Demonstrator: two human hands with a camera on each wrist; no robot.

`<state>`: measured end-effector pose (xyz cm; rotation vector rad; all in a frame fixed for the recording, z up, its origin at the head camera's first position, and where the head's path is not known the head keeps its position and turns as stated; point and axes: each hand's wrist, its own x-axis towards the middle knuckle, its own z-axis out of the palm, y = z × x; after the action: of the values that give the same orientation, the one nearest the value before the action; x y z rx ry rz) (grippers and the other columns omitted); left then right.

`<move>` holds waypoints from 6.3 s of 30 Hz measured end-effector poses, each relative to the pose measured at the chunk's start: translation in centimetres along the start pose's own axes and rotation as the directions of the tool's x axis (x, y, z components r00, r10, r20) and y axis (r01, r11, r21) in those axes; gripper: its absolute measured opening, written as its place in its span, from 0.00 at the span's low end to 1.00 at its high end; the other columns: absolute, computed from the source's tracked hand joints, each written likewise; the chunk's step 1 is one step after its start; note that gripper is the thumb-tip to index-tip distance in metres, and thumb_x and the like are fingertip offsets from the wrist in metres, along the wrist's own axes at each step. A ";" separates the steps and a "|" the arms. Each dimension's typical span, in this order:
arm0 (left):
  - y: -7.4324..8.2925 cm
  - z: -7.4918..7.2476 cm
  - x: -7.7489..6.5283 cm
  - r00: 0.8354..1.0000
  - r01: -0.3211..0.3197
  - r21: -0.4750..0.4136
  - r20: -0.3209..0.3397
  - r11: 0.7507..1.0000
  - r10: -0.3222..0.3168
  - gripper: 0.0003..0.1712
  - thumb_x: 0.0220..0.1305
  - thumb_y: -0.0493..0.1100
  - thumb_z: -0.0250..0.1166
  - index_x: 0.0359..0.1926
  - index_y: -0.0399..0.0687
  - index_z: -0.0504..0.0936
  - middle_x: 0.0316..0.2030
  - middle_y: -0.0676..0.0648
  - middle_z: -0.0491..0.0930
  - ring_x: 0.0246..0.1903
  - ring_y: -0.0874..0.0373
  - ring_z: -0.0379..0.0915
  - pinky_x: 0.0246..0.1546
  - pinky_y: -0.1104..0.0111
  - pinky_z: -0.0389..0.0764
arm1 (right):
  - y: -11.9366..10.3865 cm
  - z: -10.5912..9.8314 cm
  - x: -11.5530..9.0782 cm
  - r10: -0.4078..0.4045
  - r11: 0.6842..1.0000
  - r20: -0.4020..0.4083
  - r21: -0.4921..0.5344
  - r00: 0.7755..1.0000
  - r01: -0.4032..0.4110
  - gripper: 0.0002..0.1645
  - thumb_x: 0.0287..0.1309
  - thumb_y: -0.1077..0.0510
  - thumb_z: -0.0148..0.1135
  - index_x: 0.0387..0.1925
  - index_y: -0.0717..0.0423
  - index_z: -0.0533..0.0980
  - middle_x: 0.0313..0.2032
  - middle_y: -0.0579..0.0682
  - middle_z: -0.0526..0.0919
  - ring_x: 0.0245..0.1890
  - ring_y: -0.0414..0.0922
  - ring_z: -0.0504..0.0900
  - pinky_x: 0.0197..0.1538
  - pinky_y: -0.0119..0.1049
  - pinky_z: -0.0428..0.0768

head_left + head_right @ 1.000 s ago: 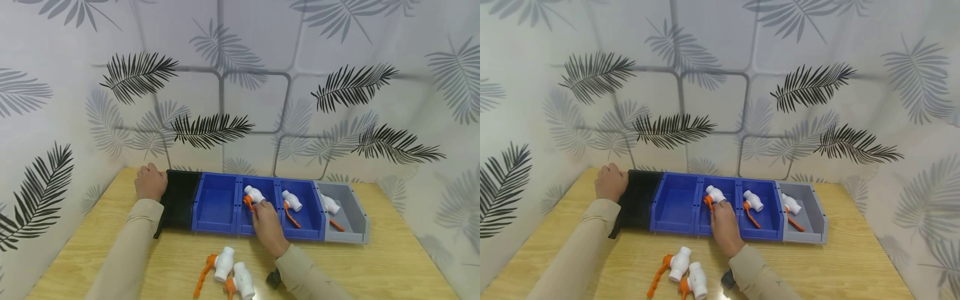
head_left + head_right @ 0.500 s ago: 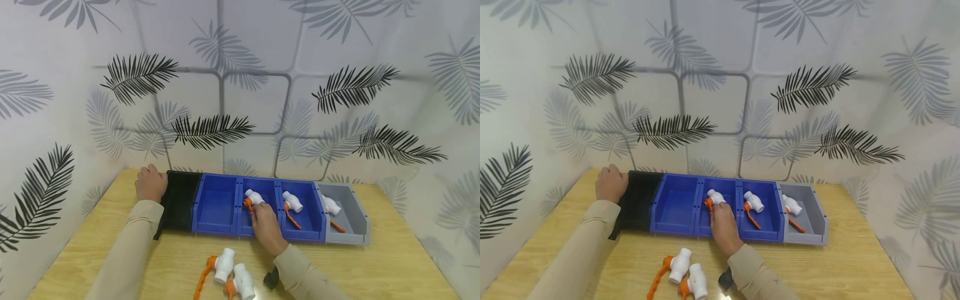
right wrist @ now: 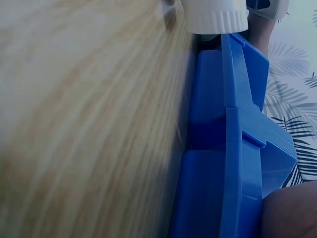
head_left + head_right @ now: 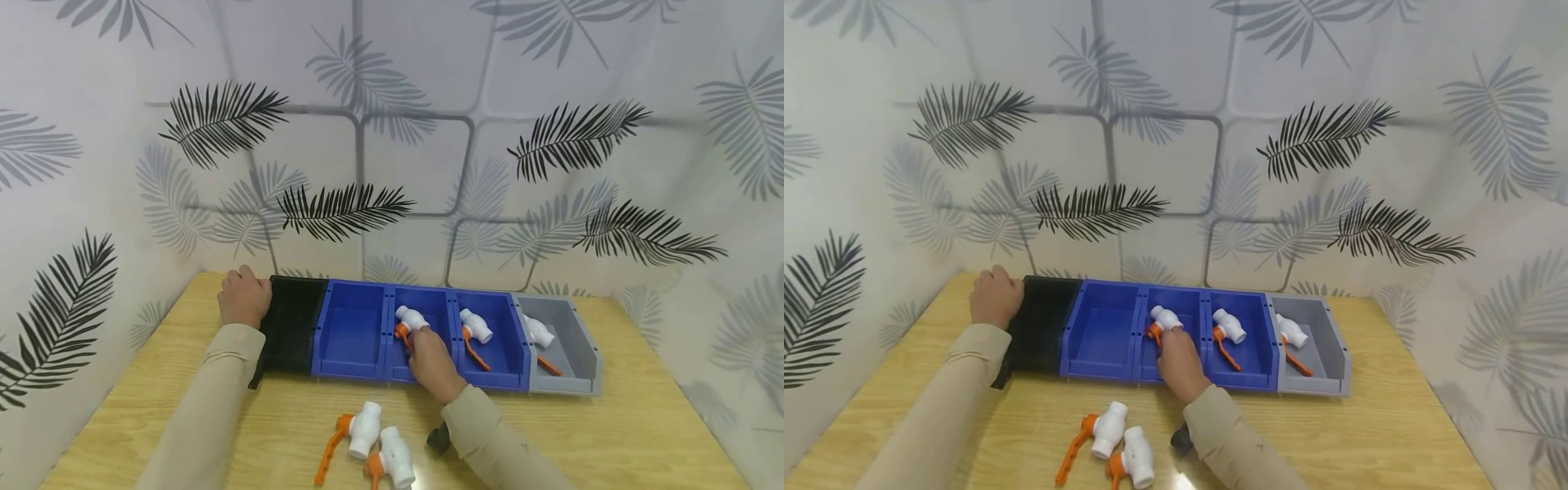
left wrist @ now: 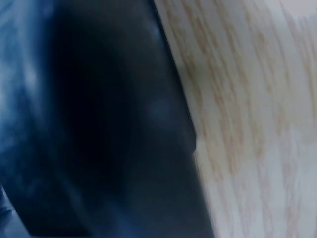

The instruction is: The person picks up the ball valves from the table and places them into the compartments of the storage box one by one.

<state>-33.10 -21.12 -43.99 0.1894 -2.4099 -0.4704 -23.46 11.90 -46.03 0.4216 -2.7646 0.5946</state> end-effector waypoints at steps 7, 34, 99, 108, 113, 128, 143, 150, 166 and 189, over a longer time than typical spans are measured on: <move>0.1 0.1 0.0 1.000 -0.007 -0.005 -0.025 1.000 0.007 0.11 0.54 0.38 0.51 0.22 0.36 0.60 0.23 0.34 0.65 0.24 0.35 0.66 0.23 0.44 0.67 | -0.2 -0.6 0.3 0.035 0.999 0.079 0.014 0.996 -0.036 0.09 0.49 0.69 0.62 0.21 0.60 0.71 0.22 0.51 0.70 0.22 0.48 0.72 0.29 0.42 0.72; 0.1 0.2 -0.1 1.000 0.012 0.004 -0.005 1.000 -0.012 0.12 0.56 0.38 0.51 0.28 0.29 0.67 0.26 0.30 0.67 0.28 0.32 0.67 0.27 0.42 0.68 | -0.7 -9.2 -1.2 -0.175 0.983 -0.148 -0.077 0.973 0.165 0.08 0.55 0.59 0.62 0.37 0.56 0.81 0.31 0.46 0.81 0.28 0.39 0.76 0.29 0.33 0.75; -0.8 0.5 0.3 0.998 -0.060 -0.044 -0.020 0.997 0.059 0.13 0.55 0.38 0.52 0.20 0.42 0.57 0.20 0.37 0.63 0.21 0.35 0.64 0.20 0.47 0.65 | 26.5 -13.2 -1.4 0.286 0.880 -0.231 -0.320 0.930 -0.350 0.24 0.65 0.51 0.40 0.27 0.69 0.67 0.30 0.70 0.72 0.34 0.67 0.69 0.42 0.60 0.62; 0.4 0.6 1.4 0.983 -0.184 -0.007 -0.005 0.983 0.184 0.11 0.58 0.39 0.53 0.23 0.38 0.64 0.20 0.38 0.66 0.20 0.38 0.67 0.21 0.48 0.67 | 26.7 -13.9 -1.6 0.297 0.877 -0.242 -0.313 0.924 -0.365 0.26 0.65 0.51 0.38 0.25 0.72 0.68 0.29 0.71 0.72 0.33 0.69 0.70 0.40 0.60 0.63; 0.2 1.4 2.1 0.953 -0.291 0.012 -0.091 0.957 0.291 0.09 0.58 0.41 0.53 0.25 0.39 0.67 0.19 0.41 0.68 0.20 0.41 0.67 0.19 0.51 0.65 | 27.2 -14.0 -1.2 0.314 0.871 -0.240 -0.311 0.919 -0.379 0.26 0.65 0.51 0.38 0.26 0.71 0.68 0.31 0.71 0.73 0.35 0.68 0.69 0.44 0.60 0.62; 2.9 -6.7 -7.4 0.715 -0.599 -0.357 0.164 0.717 0.680 0.10 0.58 0.37 0.58 0.41 0.41 0.74 0.38 0.46 0.72 0.37 0.54 0.67 0.39 0.60 0.72 | 26.8 -13.3 -1.5 0.314 0.901 -0.181 -0.254 0.932 -0.353 0.26 0.66 0.52 0.35 0.24 0.70 0.66 0.30 0.71 0.71 0.37 0.68 0.68 0.45 0.59 0.63; 5.6 -10.7 -18.1 0.288 -0.656 -0.558 0.438 0.508 0.852 0.16 0.54 0.28 0.61 0.37 0.55 0.78 0.43 0.57 0.74 0.42 0.64 0.67 0.44 0.69 0.74 | 26.4 -13.2 -1.3 0.257 0.898 -0.231 -0.303 0.938 -0.320 0.24 0.65 0.55 0.38 0.19 0.68 0.65 0.22 0.68 0.71 0.28 0.65 0.72 0.36 0.56 0.66; 5.7 -11.0 -19.0 0.215 -0.740 -0.494 0.468 0.456 0.857 0.13 0.56 0.35 0.62 0.40 0.56 0.79 0.42 0.58 0.75 0.42 0.62 0.67 0.43 0.68 0.73 | 25.9 -13.6 -1.3 0.283 0.895 -0.200 -0.298 0.938 -0.333 0.25 0.66 0.54 0.37 0.22 0.71 0.67 0.27 0.71 0.74 0.32 0.66 0.73 0.40 0.57 0.66; 7.4 -11.6 -20.1 0.130 -0.654 -0.657 0.391 0.376 0.911 0.07 0.61 0.51 0.60 0.37 0.57 0.80 0.37 0.61 0.74 0.38 0.67 0.66 0.41 0.77 0.70 | 25.8 -13.9 -1.2 0.293 0.901 -0.184 -0.276 0.938 -0.336 0.26 0.66 0.54 0.37 0.22 0.70 0.68 0.25 0.69 0.74 0.29 0.66 0.73 0.36 0.57 0.66; 9.2 -11.0 -20.5 0.122 -0.681 -0.653 0.345 0.332 0.930 0.07 0.64 0.48 0.59 0.41 0.56 0.81 0.38 0.61 0.75 0.38 0.67 0.67 0.41 0.80 0.69 | 26.0 -13.6 -1.3 0.366 0.879 -0.151 -0.267 0.918 -0.394 0.30 0.67 0.49 0.32 0.23 0.69 0.69 0.30 0.73 0.76 0.33 0.70 0.73 0.33 0.60 0.68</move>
<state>-10.39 -10.53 -44.70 -1.8004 -2.4993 -0.4080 -28.20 40.78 -43.71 -0.2207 -2.7925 0.2638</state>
